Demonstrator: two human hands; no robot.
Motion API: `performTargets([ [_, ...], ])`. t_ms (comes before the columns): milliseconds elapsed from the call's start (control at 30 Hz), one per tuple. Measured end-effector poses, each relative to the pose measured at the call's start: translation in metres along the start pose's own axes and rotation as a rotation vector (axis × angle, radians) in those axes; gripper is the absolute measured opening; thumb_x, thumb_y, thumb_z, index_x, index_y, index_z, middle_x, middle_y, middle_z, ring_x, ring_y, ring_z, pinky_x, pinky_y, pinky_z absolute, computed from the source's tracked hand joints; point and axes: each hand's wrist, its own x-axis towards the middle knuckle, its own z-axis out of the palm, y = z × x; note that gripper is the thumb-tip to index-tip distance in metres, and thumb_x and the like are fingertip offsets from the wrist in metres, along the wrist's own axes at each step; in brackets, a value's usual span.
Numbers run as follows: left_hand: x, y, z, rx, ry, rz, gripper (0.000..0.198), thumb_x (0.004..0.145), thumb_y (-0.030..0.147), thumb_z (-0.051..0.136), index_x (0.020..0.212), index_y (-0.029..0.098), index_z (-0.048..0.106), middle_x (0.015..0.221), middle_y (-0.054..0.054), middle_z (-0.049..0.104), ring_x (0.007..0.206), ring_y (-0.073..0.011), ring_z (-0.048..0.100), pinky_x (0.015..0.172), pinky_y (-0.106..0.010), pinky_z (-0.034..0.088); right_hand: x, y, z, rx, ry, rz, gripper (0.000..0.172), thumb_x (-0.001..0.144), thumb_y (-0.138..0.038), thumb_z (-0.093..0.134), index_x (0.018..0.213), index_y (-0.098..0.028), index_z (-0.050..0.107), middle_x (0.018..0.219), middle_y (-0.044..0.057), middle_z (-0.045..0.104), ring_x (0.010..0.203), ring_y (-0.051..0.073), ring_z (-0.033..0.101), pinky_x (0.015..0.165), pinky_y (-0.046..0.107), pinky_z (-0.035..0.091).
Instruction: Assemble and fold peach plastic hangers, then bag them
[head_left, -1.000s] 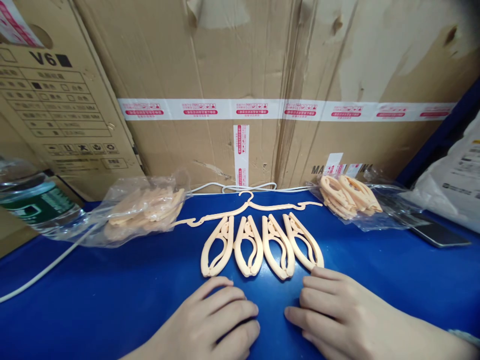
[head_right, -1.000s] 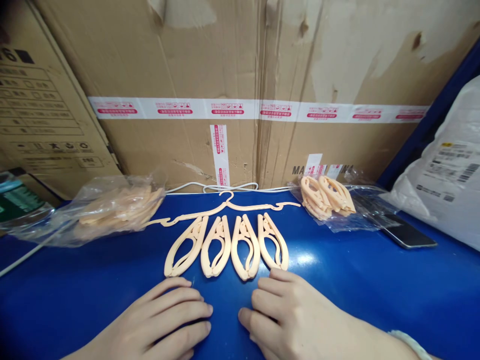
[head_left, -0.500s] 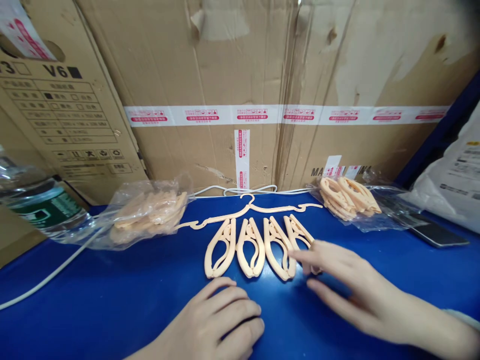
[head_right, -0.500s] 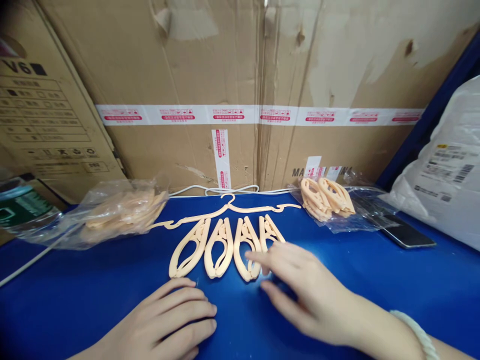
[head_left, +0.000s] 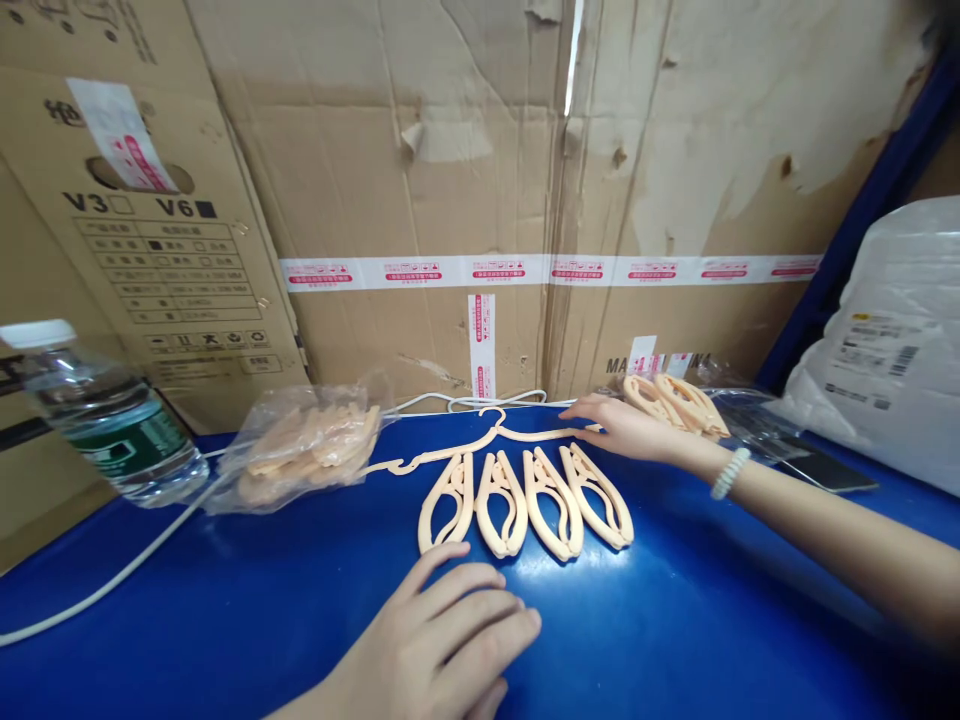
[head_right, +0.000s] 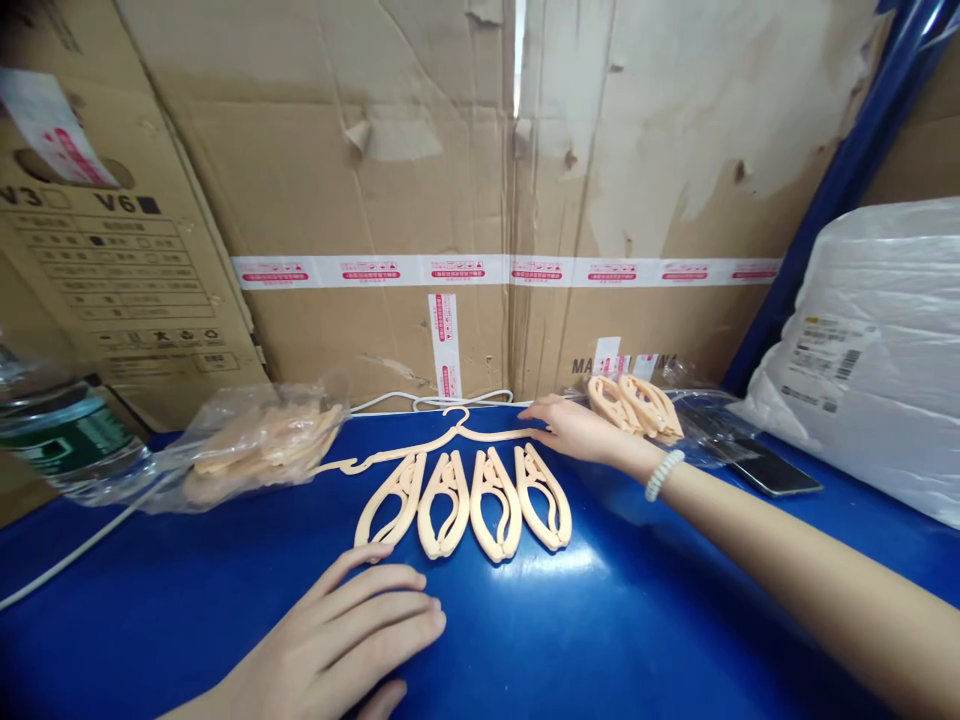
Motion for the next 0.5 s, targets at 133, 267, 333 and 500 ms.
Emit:
performTargets([
  [133, 0.001, 0.003, -0.003, 0.000, -0.005, 0.016, 0.028, 0.097, 0.017, 0.045, 0.116, 0.018, 0.066, 0.100, -0.003, 0.076, 0.097, -0.0176, 0.067, 0.110, -0.036, 0.035, 0.015, 0.009, 0.013, 0.055, -0.067, 0.025, 0.024, 0.090, -0.021, 0.055, 0.103, -0.014, 0.074, 0.104, 0.012, 0.074, 0.094, 0.024, 0.069, 0.088, 0.035, 0.053],
  [267, -0.001, 0.002, -0.006, -0.062, -0.019, -0.020, 0.032, 0.093, 0.013, 0.047, 0.120, 0.020, 0.063, 0.100, -0.004, 0.076, 0.096, -0.0188, 0.068, 0.108, -0.037, 0.036, 0.021, 0.012, 0.014, 0.100, -0.115, 0.089, 0.014, 0.080, -0.021, 0.060, 0.082, -0.015, 0.073, 0.080, 0.008, 0.074, 0.071, 0.020, 0.068, 0.066, 0.028, 0.053],
  [333, 0.000, 0.003, -0.011, -0.173, -0.030, -0.095, 0.037, 0.087, 0.013, 0.052, 0.122, 0.022, 0.061, 0.101, -0.005, 0.075, 0.094, -0.0200, 0.068, 0.103, -0.036, 0.043, 0.020, 0.009, 0.006, 0.110, -0.121, 0.118, 0.012, 0.077, -0.023, 0.062, 0.079, -0.016, 0.071, 0.075, 0.006, 0.073, 0.067, 0.019, 0.066, 0.061, 0.027, 0.050],
  [500, 0.013, 0.002, -0.029, -0.548, -0.090, -0.740, 0.033, 0.084, 0.017, 0.056, 0.115, 0.026, 0.064, 0.108, -0.004, 0.074, 0.103, -0.0220, 0.068, 0.095, -0.032, 0.050, 0.011, -0.003, -0.033, 0.114, -0.061, 0.189, 0.015, 0.078, -0.031, 0.061, 0.082, -0.017, 0.066, 0.067, 0.004, 0.069, 0.059, 0.020, 0.065, 0.054, 0.028, 0.046],
])
